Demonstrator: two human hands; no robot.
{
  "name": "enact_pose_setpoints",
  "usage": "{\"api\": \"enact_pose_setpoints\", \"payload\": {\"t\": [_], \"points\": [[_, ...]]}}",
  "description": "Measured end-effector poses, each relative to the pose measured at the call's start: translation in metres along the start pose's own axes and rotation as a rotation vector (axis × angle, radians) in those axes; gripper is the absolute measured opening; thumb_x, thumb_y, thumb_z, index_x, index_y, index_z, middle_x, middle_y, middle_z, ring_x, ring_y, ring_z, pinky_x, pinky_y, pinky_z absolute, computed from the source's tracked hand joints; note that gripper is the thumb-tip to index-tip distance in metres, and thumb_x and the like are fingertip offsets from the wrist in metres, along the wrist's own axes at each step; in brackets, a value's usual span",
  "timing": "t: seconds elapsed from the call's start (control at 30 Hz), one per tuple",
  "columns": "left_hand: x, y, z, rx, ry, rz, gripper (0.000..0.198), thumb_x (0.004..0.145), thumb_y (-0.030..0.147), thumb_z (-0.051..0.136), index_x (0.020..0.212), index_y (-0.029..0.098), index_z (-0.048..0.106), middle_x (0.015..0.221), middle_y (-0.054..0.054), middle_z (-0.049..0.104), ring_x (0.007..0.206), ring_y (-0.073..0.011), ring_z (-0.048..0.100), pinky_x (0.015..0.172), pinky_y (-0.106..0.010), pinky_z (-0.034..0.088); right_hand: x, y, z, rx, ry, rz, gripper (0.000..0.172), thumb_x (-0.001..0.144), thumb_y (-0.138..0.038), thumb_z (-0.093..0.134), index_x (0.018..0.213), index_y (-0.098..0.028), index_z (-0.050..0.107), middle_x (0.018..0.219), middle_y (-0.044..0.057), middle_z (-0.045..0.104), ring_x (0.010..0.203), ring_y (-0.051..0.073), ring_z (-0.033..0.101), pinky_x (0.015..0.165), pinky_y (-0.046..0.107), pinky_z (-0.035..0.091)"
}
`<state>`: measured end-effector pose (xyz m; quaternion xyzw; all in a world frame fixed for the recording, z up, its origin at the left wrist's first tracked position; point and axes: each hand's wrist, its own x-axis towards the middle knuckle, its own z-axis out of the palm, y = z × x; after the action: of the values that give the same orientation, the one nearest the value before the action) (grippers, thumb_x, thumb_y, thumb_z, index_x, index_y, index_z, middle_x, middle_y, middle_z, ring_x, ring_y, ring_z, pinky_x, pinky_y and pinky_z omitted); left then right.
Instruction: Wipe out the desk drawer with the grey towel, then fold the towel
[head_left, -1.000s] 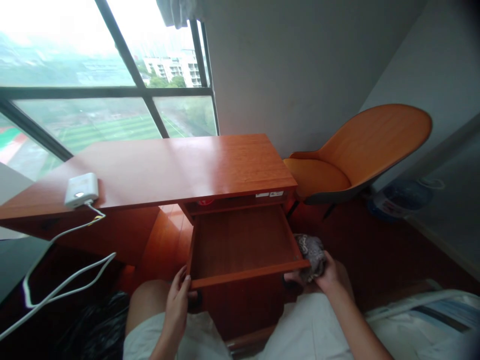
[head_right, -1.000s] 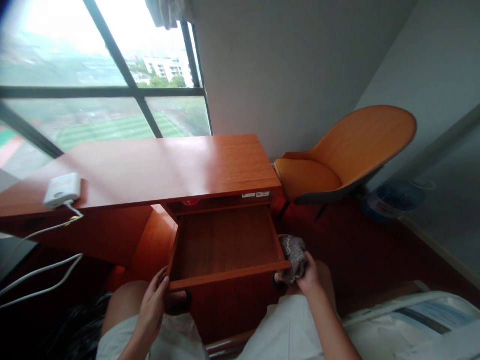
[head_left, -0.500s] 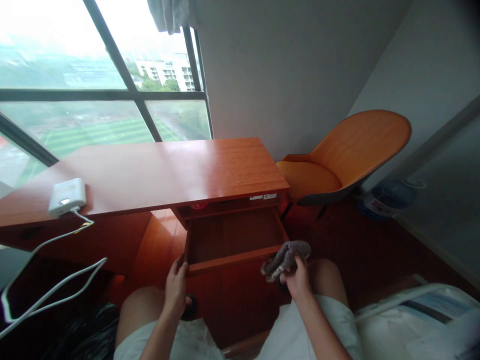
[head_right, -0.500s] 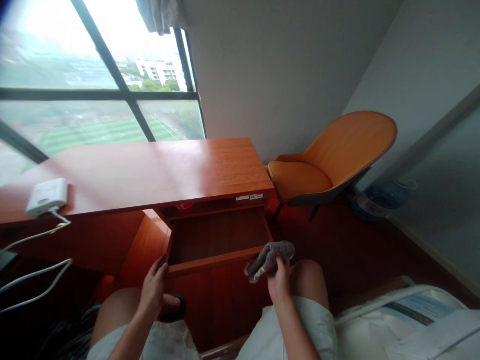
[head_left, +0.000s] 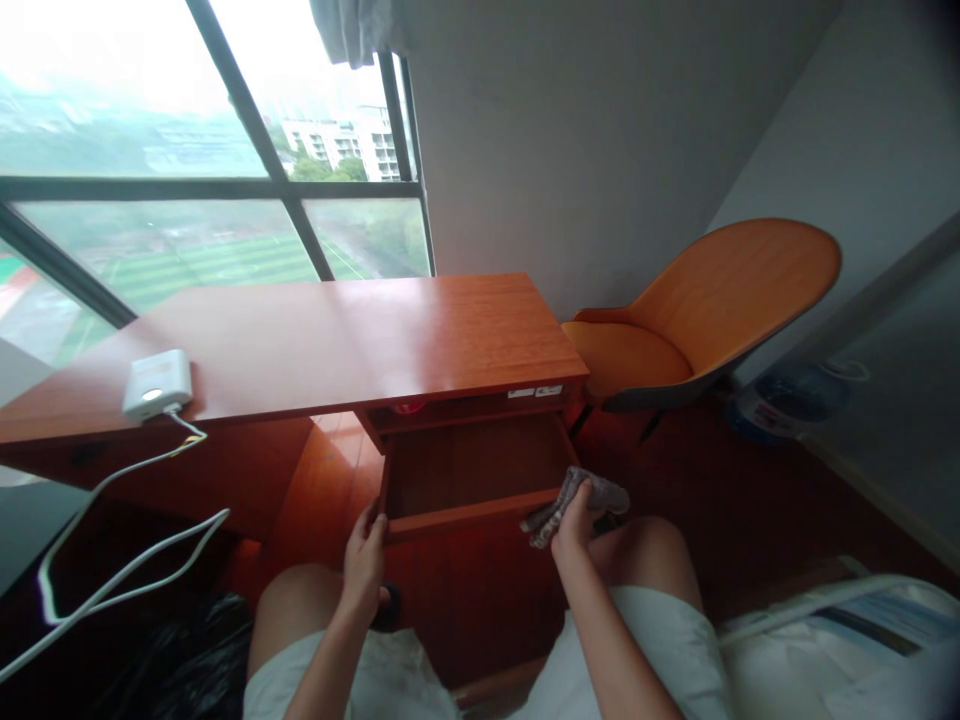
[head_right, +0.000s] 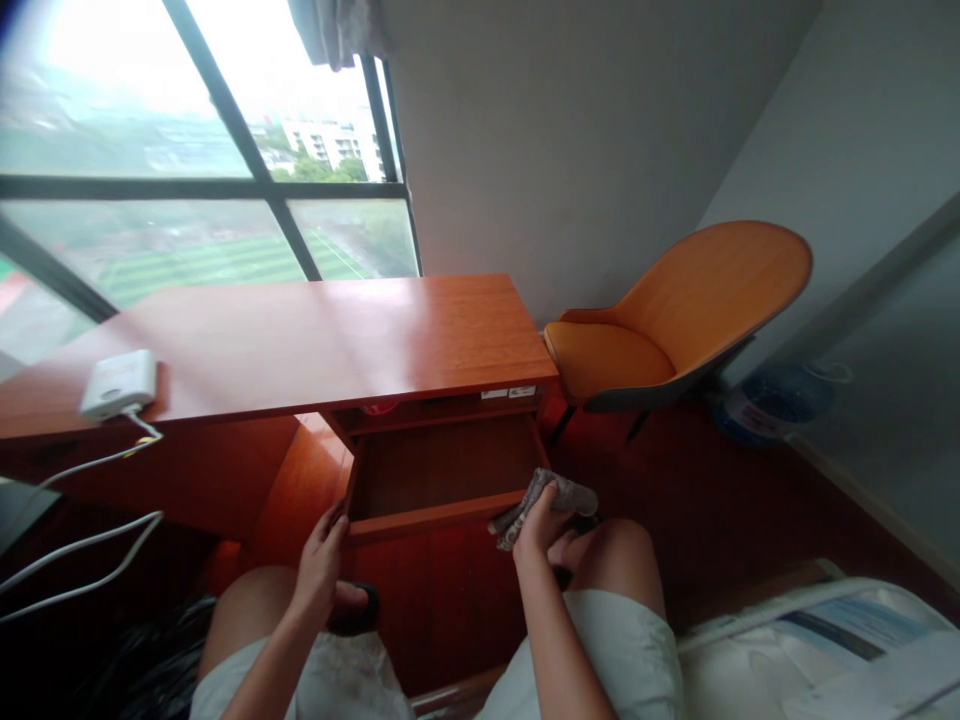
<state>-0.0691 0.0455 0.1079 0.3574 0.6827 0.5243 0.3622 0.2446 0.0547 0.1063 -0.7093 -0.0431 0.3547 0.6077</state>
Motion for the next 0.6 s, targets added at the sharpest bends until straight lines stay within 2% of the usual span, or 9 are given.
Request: {"api": "enact_pose_setpoints", "payload": {"t": [0.07, 0.1, 0.17, 0.23, 0.33, 0.4, 0.47, 0.5, 0.6], "points": [[0.001, 0.002, 0.000, -0.004, -0.001, 0.001, 0.041, 0.078, 0.037, 0.057, 0.113, 0.016, 0.066, 0.120, -0.009, 0.066, 0.122, -0.0271, 0.052, 0.109, -0.038, 0.034, -0.016, 0.001, 0.012, -0.061, 0.168, 0.017, 0.093, 0.072, -0.077, 0.040, 0.140, -0.014, 0.024, 0.144, 0.021, 0.043, 0.131, 0.033, 0.045, 0.095, 0.041, 0.050], [0.001, 0.003, 0.000, -0.005, 0.002, 0.000, 0.040, 0.078, 0.036, 0.056, 0.112, 0.017, 0.066, 0.119, -0.008, 0.066, 0.122, -0.0268, 0.053, 0.109, -0.037, 0.034, -0.025, 0.002, 0.019, -0.074, 0.212, 0.019, 0.092, 0.073, -0.075, 0.041, 0.140, -0.013, 0.026, 0.143, 0.021, 0.044, 0.127, 0.033, 0.049, 0.095, 0.041, 0.050], [0.000, 0.005, 0.001, -0.003, 0.002, -0.001, 0.038, 0.079, 0.034, 0.056, 0.111, 0.017, 0.066, 0.119, -0.008, 0.067, 0.123, -0.0268, 0.052, 0.110, -0.038, 0.034, -0.047, 0.008, 0.033, -0.064, 0.205, 0.026, 0.086, 0.076, -0.070, 0.042, 0.139, -0.013, 0.028, 0.141, 0.021, 0.047, 0.122, 0.033, 0.054, 0.093, 0.040, 0.052], [-0.001, 0.006, 0.001, -0.008, -0.003, -0.008, 0.038, 0.079, 0.033, 0.056, 0.112, 0.017, 0.066, 0.119, -0.008, 0.067, 0.123, -0.0268, 0.052, 0.110, -0.038, 0.034, -0.073, 0.016, 0.049, -0.052, 0.183, 0.066, 0.077, 0.077, -0.068, 0.045, 0.132, -0.014, 0.037, 0.129, 0.020, 0.058, 0.113, 0.033, 0.060, 0.085, 0.042, 0.055], [-0.002, 0.008, 0.000, -0.032, -0.019, -0.031, 0.038, 0.080, 0.033, 0.057, 0.113, 0.017, 0.066, 0.120, -0.008, 0.067, 0.123, -0.0264, 0.052, 0.109, -0.037, 0.035, -0.119, 0.036, 0.077, -0.027, 0.115, 0.178, 0.066, 0.073, -0.068, 0.052, 0.116, -0.018, 0.047, 0.109, 0.018, 0.069, 0.098, 0.032, 0.067, 0.077, 0.041, 0.057], [-0.002, 0.009, -0.001, -0.049, -0.031, -0.055, 0.039, 0.080, 0.033, 0.058, 0.114, 0.017, 0.065, 0.121, -0.009, 0.066, 0.123, -0.0270, 0.053, 0.108, -0.038, 0.037, -0.150, 0.050, 0.097, -0.004, 0.061, 0.238, 0.058, 0.073, -0.065, 0.056, 0.109, -0.019, 0.047, 0.104, 0.015, 0.070, 0.100, 0.029, 0.066, 0.078, 0.039, 0.056], [-0.002, 0.011, -0.004, -0.057, -0.054, -0.087, 0.040, 0.081, 0.033, 0.058, 0.116, 0.017, 0.065, 0.124, -0.010, 0.065, 0.123, -0.0277, 0.053, 0.107, -0.040, 0.038, -0.179, 0.063, 0.116, 0.001, -0.046, 0.334, 0.051, 0.072, -0.062, 0.059, 0.099, -0.020, 0.050, 0.093, 0.012, 0.071, 0.096, 0.027, 0.067, 0.075, 0.036, 0.055], [-0.001, 0.013, -0.005, -0.055, -0.072, -0.104, 0.039, 0.081, 0.033, 0.058, 0.116, 0.016, 0.065, 0.125, -0.010, 0.064, 0.123, -0.0278, 0.053, 0.107, -0.040, 0.038, -0.192, 0.068, 0.125, 0.009, -0.123, 0.407, 0.047, 0.072, -0.061, 0.060, 0.094, -0.020, 0.051, 0.086, 0.010, 0.071, 0.091, 0.027, 0.068, 0.071, 0.036, 0.055], [0.002, 0.017, -0.010, -0.034, -0.119, -0.133, 0.037, 0.079, 0.030, 0.059, 0.113, 0.016, 0.066, 0.123, -0.012, 0.065, 0.123, -0.0272, 0.054, 0.107, -0.039, 0.038, -0.215, 0.074, 0.140, -0.012, -0.249, 0.567, 0.040, 0.069, -0.057, 0.065, 0.082, -0.021, 0.053, 0.071, 0.006, 0.068, 0.084, 0.027, 0.069, 0.064, 0.035, 0.055]]}}
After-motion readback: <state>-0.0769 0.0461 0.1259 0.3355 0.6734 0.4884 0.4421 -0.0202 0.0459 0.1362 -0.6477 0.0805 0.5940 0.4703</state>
